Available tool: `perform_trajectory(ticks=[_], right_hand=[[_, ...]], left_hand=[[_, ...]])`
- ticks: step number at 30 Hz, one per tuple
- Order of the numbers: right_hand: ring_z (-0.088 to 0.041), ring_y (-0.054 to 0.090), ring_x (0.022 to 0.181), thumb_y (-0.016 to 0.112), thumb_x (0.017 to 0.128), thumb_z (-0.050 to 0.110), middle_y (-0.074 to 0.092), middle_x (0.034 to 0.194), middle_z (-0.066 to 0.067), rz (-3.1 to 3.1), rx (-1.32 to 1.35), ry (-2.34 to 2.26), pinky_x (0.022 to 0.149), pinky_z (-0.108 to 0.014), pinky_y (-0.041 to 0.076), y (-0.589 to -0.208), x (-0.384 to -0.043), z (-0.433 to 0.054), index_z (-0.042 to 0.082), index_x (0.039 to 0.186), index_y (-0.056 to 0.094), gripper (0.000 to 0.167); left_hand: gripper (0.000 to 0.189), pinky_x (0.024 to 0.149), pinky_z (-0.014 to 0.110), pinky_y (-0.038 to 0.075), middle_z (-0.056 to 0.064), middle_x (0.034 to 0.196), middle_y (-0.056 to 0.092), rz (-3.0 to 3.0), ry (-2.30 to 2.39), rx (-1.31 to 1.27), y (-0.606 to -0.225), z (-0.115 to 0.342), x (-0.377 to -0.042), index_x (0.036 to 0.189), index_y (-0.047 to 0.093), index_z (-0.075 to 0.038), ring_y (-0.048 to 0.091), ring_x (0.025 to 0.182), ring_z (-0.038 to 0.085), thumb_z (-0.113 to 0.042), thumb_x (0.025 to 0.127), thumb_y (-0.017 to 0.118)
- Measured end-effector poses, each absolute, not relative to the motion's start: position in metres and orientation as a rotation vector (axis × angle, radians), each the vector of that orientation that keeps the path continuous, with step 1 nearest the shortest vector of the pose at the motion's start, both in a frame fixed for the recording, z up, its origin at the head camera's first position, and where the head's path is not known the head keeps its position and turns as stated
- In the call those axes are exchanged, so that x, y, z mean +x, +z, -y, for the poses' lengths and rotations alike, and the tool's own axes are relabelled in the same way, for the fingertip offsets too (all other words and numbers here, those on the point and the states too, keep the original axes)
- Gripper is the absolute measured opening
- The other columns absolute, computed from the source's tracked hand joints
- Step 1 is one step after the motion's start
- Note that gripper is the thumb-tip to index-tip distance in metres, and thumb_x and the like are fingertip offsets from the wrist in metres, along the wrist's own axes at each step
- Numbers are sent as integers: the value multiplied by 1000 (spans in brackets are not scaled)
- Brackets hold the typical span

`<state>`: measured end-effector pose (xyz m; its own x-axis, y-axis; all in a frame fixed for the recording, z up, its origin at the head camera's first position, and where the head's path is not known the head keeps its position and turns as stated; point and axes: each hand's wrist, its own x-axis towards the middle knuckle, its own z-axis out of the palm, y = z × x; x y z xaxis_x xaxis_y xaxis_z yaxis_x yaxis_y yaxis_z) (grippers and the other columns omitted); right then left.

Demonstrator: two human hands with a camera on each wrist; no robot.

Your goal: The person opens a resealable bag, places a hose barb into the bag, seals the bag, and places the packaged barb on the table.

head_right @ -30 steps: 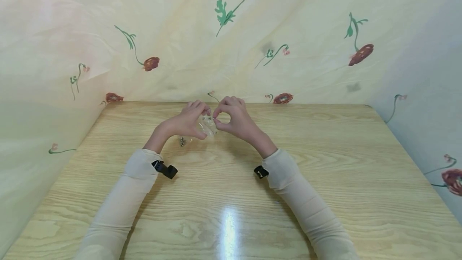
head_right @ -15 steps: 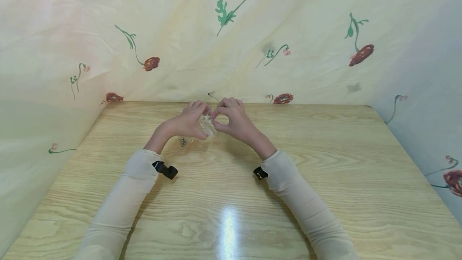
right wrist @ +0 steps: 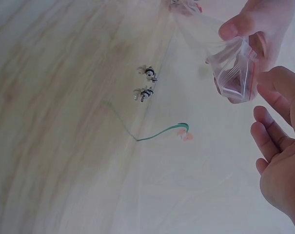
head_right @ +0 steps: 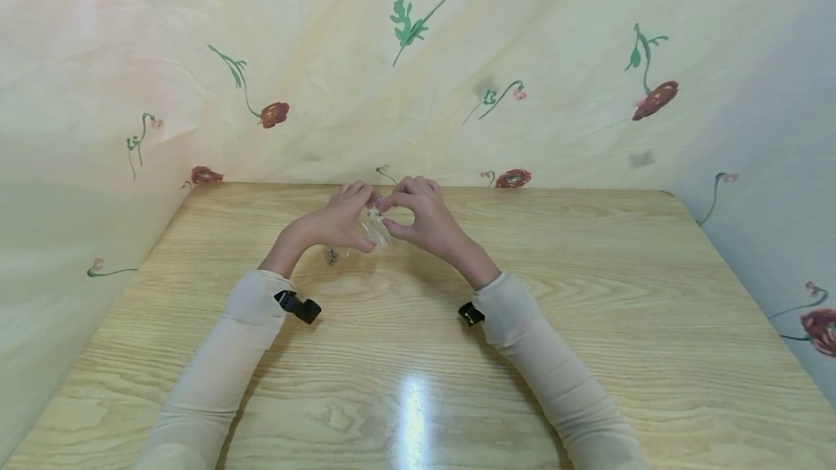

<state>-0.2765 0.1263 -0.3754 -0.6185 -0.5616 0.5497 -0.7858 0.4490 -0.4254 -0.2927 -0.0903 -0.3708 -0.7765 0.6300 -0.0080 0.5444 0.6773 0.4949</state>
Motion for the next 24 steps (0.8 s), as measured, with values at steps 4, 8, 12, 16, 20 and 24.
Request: perform_trajectory(ticks=[4,8,12,16,20,24], right_hand=[[-33,51,99,78,86,5,62,101,-13,2367,1145,946,102,-58,30,-374,-278,-127,4,98,76,13],[-32,51,98,78,86,5,62,101,-13,2381,1138,947,103,-59,29,-373,-279,-128,4,98,76,12],[-32,51,99,79,86,6,62,102,-12,2395,1126,948,105,-61,29,-372,-280,-129,6,98,76,13],[-32,52,99,79,85,6,63,102,-12,2405,1114,944,105,-61,29,-372,-282,-131,7,98,76,13],[-31,52,99,79,85,7,64,102,-12,2430,1108,941,106,-61,29,-371,-283,-132,7,98,76,14],[-33,52,100,79,85,7,64,103,-13,2453,1105,937,105,-62,29,-371,-284,-134,7,99,76,14]], left_hand=[[62,95,45,32,15,126,43,-2710,733,967,-369,91,-293,128,45,-3,33,115,29,-19,79,79],[63,96,46,31,19,128,43,-2704,751,974,-368,92,-293,128,45,-2,33,115,30,-18,78,80],[64,97,46,31,20,127,44,-2702,753,986,-367,93,-293,128,45,-2,33,114,30,-18,77,79],[63,96,46,31,20,125,43,-2700,767,985,-367,95,-293,128,44,-1,33,113,30,-17,77,79],[62,95,46,31,15,120,43,-2705,783,965,-366,96,-292,126,45,-3,33,111,30,-17,76,78],[59,92,44,32,12,116,43,-2711,795,954,-365,96,-292,122,45,-5,33,108,29,-17,74,79]])
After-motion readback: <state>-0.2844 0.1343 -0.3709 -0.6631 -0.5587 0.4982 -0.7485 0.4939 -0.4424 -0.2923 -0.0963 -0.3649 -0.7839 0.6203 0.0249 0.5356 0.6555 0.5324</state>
